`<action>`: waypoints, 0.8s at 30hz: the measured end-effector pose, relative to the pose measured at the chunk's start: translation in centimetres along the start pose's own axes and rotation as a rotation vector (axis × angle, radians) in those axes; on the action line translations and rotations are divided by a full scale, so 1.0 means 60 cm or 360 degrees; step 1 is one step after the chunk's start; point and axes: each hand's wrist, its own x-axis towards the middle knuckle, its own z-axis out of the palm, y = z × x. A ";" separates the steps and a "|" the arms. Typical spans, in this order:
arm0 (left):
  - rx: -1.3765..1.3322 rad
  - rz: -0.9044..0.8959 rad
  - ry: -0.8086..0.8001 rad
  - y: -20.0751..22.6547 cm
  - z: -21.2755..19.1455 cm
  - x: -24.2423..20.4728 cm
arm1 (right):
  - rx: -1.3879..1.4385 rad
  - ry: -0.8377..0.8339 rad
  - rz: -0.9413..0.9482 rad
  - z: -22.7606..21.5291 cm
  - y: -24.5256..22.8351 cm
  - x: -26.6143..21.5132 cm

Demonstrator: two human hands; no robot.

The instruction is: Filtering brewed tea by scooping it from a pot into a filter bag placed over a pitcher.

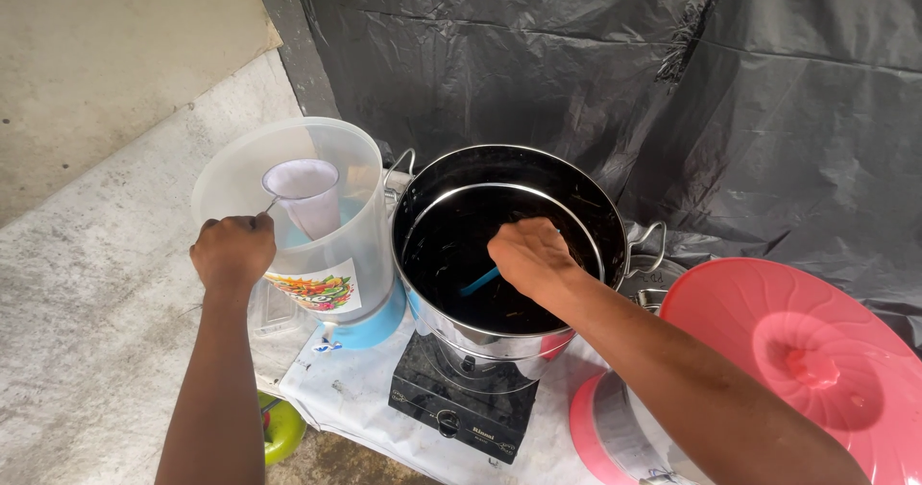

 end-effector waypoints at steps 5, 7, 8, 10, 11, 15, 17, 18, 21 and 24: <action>0.0015 0.0002 0.0017 -0.002 0.006 0.004 | -0.0582 -0.0177 -0.0068 -0.041 -0.007 -0.002; 0.0015 0.0000 0.0014 -0.004 0.004 0.008 | -0.0316 -0.0062 -0.0083 0.001 0.020 0.016; 0.0015 -0.0002 0.0002 -0.005 0.006 0.007 | -0.0048 0.0044 -0.0098 0.025 0.033 0.022; 0.0026 0.0001 0.0005 -0.006 0.008 0.008 | -0.0072 0.0054 -0.0069 0.040 0.042 0.032; 0.0035 0.0004 0.0011 -0.006 0.008 0.010 | -0.0099 0.0068 -0.0040 0.046 0.047 0.037; 0.0014 -0.0011 -0.0007 -0.004 0.005 0.008 | -0.0067 0.0048 0.0015 0.032 0.052 0.032; 0.0016 -0.0012 -0.0006 -0.009 0.010 0.014 | -0.0046 -0.0010 0.0143 0.034 0.053 0.035; 0.0018 -0.0012 -0.0007 -0.009 0.009 0.015 | -0.0044 -0.0012 0.0143 0.037 0.057 0.039; 0.0025 -0.0013 -0.0017 -0.012 0.010 0.014 | -0.0185 -0.0071 0.0186 0.016 0.055 0.034; 0.0066 -0.0013 -0.0025 -0.010 0.009 0.017 | -0.0393 -0.0398 0.0251 -0.031 0.043 0.016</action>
